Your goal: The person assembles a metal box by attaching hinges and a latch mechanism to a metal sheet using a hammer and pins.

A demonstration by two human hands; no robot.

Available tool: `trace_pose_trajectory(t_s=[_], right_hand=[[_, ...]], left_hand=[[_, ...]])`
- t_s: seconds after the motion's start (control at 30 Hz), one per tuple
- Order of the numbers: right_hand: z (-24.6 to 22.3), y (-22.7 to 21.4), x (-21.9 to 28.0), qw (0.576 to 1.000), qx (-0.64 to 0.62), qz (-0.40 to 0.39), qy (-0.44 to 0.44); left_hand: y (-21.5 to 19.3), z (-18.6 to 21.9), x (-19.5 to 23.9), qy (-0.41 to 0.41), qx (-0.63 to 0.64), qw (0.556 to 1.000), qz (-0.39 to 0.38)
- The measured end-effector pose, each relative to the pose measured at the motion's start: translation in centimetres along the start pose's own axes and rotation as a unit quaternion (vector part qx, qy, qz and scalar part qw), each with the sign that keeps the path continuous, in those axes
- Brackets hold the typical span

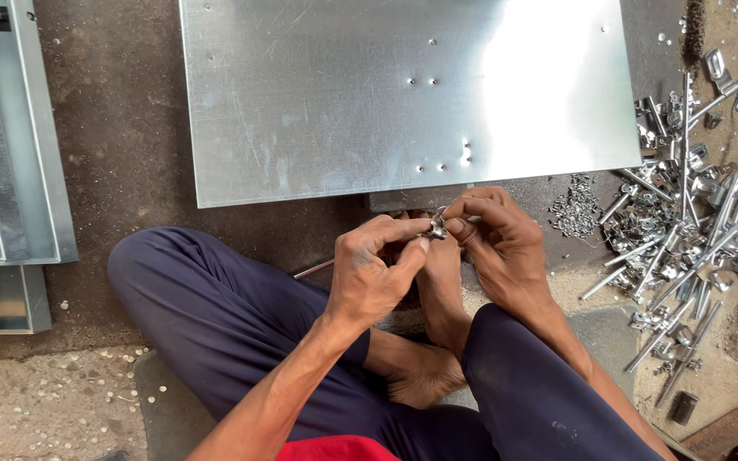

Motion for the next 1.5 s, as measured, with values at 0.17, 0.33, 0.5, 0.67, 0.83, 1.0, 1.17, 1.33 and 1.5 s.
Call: trace_pose_trajectory(t_s=[0.17, 0.33, 0.5, 0.67, 0.83, 1.0, 1.17, 1.33, 1.5], right_hand=[[0.5, -0.1, -0.8, 0.996, 0.065, -0.003, 0.063], [1.7, -0.8, -5.9, 0.985, 0.156, 0.024, 0.065], [1.4, -0.3, -9.7, 0.967, 0.169, -0.05, 0.185], [1.0, -0.6, -10.7, 0.958, 0.197, -0.071, 0.196], [1.3, -0.2, -10.1, 0.967, 0.189, -0.046, 0.163], [2.0, 1.1, -5.9, 0.949, 0.257, 0.039, -0.175], [1.6, 2.8, -2.8, 0.836, 0.467, 0.039, -0.288], [2.9, 2.4, -5.2, 0.845, 0.462, -0.013, -0.27], [4.0, 2.0, -5.6, 0.855, 0.395, 0.007, -0.337]], left_hand=[[-0.1, -0.9, -0.9, 0.088, -0.083, 0.992, -0.026], [1.4, -5.8, -7.5, 0.004, -0.113, 0.992, -0.06], [1.3, -6.6, -10.6, 0.124, -0.275, 0.953, -0.003], [1.1, -6.9, -12.3, -0.115, -0.206, 0.964, -0.121], [0.6, -6.9, -12.5, -0.062, -0.183, 0.977, -0.087], [0.2, -7.0, -11.9, -0.06, -0.161, 0.983, -0.06], [-0.5, -6.5, -3.0, -0.13, 0.054, 0.99, -0.02], [-5.7, -11.9, 1.3, -0.219, 0.443, 0.829, 0.262], [-9.9, -11.9, 0.6, -0.215, 0.473, 0.801, 0.296]])
Point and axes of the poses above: each hand's wrist, its own x-axis away from the middle knuckle, its own y-axis out of the palm, z = x × y, the point moved 2 cm from there along -x, towards the middle knuckle, and after that the axes turned 11 degrees about y, right-handed, at the moved point
